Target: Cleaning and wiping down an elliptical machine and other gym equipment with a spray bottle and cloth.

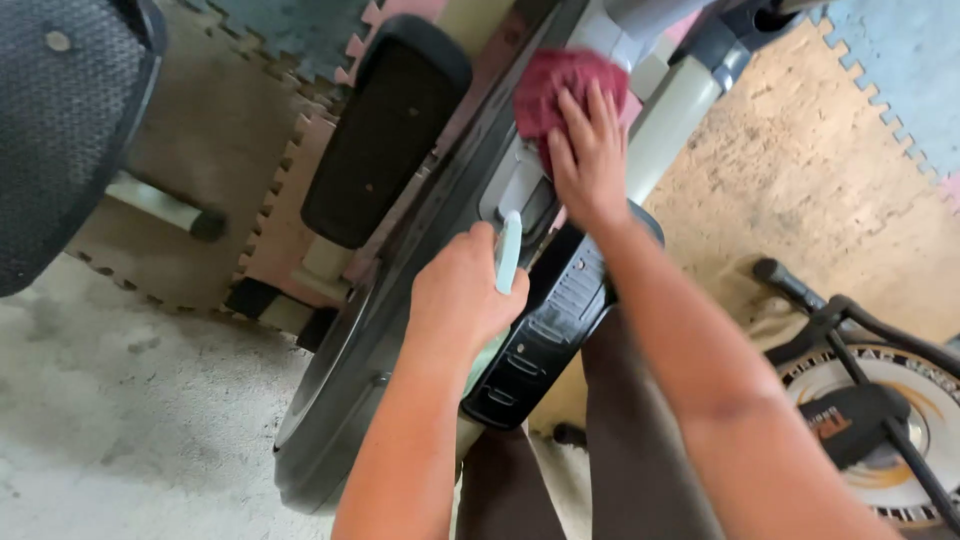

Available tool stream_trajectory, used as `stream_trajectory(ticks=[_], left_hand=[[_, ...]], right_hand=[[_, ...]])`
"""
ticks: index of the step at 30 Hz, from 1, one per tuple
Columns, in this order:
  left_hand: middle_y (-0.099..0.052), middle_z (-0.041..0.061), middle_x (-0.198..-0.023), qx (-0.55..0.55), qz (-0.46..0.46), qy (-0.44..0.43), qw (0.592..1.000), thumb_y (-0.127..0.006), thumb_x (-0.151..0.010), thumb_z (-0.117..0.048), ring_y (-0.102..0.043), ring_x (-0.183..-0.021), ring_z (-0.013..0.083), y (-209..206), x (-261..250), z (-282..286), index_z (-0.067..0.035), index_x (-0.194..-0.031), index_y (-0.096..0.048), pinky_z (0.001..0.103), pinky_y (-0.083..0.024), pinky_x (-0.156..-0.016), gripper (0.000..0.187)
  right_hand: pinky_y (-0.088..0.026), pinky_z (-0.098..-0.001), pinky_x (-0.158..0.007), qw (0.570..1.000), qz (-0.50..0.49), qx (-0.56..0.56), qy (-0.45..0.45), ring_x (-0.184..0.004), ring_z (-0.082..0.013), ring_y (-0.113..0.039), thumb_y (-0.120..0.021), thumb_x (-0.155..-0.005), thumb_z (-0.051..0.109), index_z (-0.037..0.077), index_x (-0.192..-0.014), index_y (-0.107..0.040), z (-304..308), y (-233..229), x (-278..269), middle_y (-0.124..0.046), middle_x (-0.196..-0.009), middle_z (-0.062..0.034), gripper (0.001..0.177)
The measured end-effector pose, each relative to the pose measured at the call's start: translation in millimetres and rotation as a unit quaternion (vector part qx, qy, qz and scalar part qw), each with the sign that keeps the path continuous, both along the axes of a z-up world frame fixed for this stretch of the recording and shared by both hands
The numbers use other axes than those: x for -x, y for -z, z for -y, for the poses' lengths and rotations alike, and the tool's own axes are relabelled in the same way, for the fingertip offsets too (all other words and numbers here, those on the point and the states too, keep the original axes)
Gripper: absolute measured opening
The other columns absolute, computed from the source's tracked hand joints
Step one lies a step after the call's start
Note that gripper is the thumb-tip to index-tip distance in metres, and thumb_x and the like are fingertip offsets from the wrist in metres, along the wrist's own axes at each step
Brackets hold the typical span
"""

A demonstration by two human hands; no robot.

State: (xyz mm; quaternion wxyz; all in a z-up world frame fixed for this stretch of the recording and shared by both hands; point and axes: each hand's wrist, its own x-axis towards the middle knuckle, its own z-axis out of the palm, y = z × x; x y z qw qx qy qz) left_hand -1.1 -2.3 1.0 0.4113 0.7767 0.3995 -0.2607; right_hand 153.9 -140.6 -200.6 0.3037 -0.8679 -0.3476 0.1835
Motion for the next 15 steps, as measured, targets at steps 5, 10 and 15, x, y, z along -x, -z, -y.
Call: stream_trajectory(ticks=[5, 10, 15], left_hand=[[-0.070, 0.018, -0.093, 0.028, 0.001, -0.030, 0.999, -0.070, -0.079, -0.030, -0.070, -0.089, 0.0407, -0.3, 3.3, -2.5, -0.005, -0.098, -0.060, 0.053, -0.055, -0.076, 0.033], [-0.069, 0.019, -0.096, 0.029, -0.007, -0.015, 0.999, -0.071, -0.080, -0.030, -0.068, -0.093, 0.0409, -7.5, 17.9, 5.4, -0.004, -0.099, -0.059, 0.052, -0.054, -0.079, 0.034], [-0.069, 0.019, -0.099, 0.028, -0.014, -0.021, 0.999, -0.068, -0.081, -0.031, -0.068, -0.093, 0.0415, -26.0, 53.0, 17.4, -0.005, -0.101, -0.059, 0.053, -0.053, -0.081, 0.035]], right_hand=[[-0.030, -0.0566, -0.121, 0.994, 0.086, 0.049, -0.051, -0.147, -0.0451, -0.038, -0.067, -0.107, 0.029, 0.011, -0.144, -0.065, -41.3, 47.9, -66.1, -0.046, -0.157, -0.0248, 0.042], [-0.036, -0.0529, -0.123, 0.995, 0.063, 0.063, -0.037, -0.143, -0.0432, -0.045, -0.069, -0.104, 0.028, 0.010, -0.133, -0.071, -44.2, 53.0, -52.1, -0.057, -0.147, -0.0205, 0.033], [-0.030, -0.0580, -0.125, 0.996, 0.073, -0.019, -0.048, -0.146, -0.0541, -0.034, -0.067, -0.103, 0.011, -0.003, -0.139, -0.063, -11.5, -38.3, 71.3, -0.044, -0.155, -0.0331, 0.039]])
